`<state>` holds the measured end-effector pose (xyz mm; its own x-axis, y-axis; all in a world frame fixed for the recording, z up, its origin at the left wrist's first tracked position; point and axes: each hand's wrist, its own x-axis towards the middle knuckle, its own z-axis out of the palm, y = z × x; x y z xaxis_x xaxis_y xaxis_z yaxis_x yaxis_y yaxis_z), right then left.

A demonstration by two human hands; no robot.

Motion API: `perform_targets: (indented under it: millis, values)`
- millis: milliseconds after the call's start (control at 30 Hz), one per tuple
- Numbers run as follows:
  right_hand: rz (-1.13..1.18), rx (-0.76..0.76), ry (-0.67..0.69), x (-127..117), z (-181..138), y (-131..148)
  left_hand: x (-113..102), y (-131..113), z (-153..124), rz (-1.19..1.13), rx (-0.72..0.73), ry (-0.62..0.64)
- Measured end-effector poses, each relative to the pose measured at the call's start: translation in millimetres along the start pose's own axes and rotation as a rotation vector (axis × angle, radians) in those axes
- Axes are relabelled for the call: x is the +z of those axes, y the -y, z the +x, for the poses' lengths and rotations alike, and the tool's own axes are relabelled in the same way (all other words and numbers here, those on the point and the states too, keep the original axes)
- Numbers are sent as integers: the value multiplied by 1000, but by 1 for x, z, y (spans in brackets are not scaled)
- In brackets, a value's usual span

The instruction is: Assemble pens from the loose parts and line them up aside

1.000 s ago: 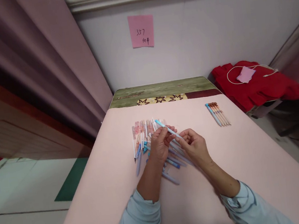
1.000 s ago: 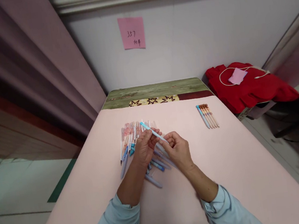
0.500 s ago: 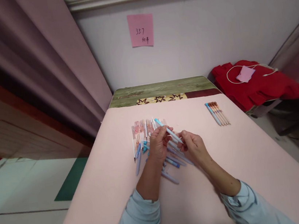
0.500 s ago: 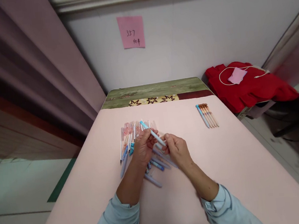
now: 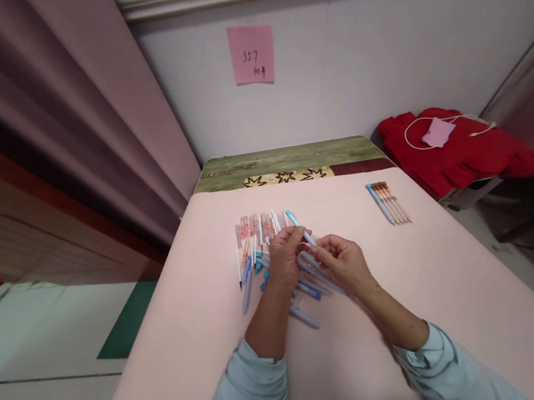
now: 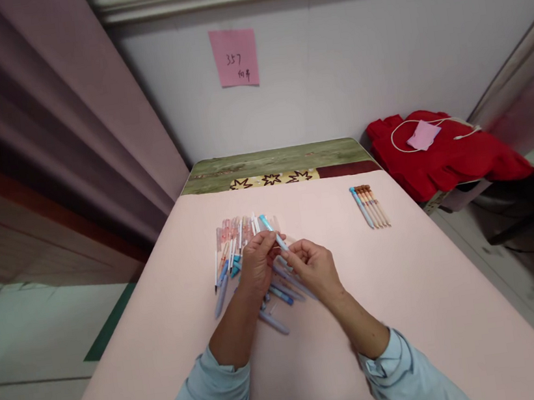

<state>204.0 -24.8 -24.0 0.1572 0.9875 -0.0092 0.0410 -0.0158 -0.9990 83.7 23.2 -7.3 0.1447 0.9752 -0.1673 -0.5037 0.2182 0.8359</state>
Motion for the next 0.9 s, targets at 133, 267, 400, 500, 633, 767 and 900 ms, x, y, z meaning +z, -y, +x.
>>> perform_targets:
  millis: [133, 267, 400, 500, 633, 767, 900]
  values:
    - [-58, 14, 13, 0, -1, 2, -2, 1, 1, 7, -9, 8]
    - [-96, 1, -30, -1, -1, 2, -3, 2, 1, 14, -1, 13]
    - [-81, 11, -17, -1, -1, 3, -3, 2, 1, 34, 13, 31]
    - [-21, 18, 28, 0, -1, 4, -3, 1, 2, 20, -1, 49]
    - [36, 3, 80, -1, -2, 7, -4, -1, 2, 6, -7, 86]
    - [89, 18, 137, -3, -2, 10, -6, -4, 0, -23, -9, 139]
    - [174, 55, 211, -4, -2, 11, -6, -6, -2, -42, -23, 181]
